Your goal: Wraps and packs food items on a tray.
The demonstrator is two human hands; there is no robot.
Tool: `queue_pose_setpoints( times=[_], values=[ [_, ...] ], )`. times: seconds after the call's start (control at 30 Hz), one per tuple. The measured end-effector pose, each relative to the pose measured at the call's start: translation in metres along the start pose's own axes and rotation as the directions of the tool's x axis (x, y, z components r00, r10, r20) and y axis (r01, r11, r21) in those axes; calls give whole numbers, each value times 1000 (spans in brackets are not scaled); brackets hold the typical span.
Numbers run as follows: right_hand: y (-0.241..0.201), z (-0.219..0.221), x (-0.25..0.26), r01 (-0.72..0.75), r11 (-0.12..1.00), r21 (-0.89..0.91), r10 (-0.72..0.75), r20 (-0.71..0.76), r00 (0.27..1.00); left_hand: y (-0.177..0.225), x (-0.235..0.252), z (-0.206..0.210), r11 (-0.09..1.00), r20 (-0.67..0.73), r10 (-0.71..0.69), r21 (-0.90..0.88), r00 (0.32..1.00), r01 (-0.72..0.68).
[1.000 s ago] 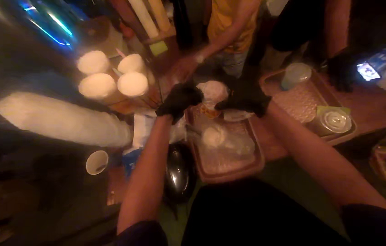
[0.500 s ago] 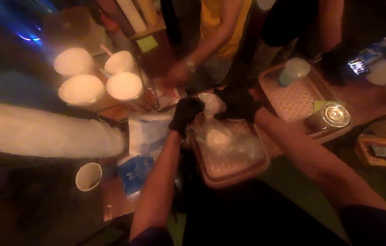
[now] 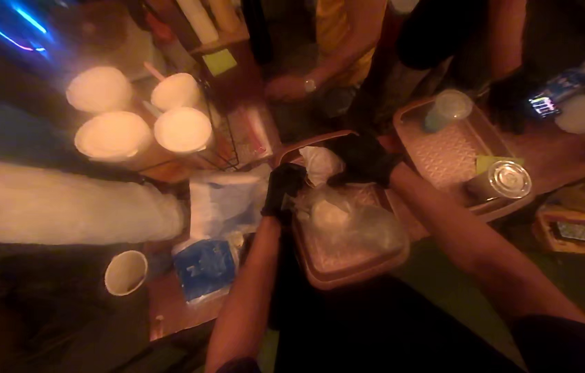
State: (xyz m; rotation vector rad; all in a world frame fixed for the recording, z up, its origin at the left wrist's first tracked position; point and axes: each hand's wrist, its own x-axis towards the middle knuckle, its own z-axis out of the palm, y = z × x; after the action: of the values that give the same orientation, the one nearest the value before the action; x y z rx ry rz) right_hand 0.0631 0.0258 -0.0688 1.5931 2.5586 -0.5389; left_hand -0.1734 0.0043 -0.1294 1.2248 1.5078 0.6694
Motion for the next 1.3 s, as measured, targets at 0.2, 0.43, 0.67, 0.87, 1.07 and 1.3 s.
queue_pose_setpoints(
  times=[0.2,0.43,0.67,0.87,1.07,1.3],
  values=[
    [-7,2,-9,10,996,87,-10,0,1000,22,-17,8,914,-13,29,406,1000,-21],
    [-40,-53,-45,-151,975,162,124,169,978,17,-4,1,834,53,52,546,997,-72],
    [-37,-43,-49,-115,981,158,100,97,990,37,-31,4,918,-54,170,372,984,-138],
    [-60,-81,-95,-166,955,247,172,-2,985,31,-33,-4,921,-129,230,349,965,-173],
    [-38,-49,-92,-107,930,350,205,-255,945,47,-40,-21,972,-176,64,233,982,-22],
    [-7,19,-158,-4,813,582,427,-593,683,43,-105,-33,955,-290,271,-35,918,-294]
  ],
)
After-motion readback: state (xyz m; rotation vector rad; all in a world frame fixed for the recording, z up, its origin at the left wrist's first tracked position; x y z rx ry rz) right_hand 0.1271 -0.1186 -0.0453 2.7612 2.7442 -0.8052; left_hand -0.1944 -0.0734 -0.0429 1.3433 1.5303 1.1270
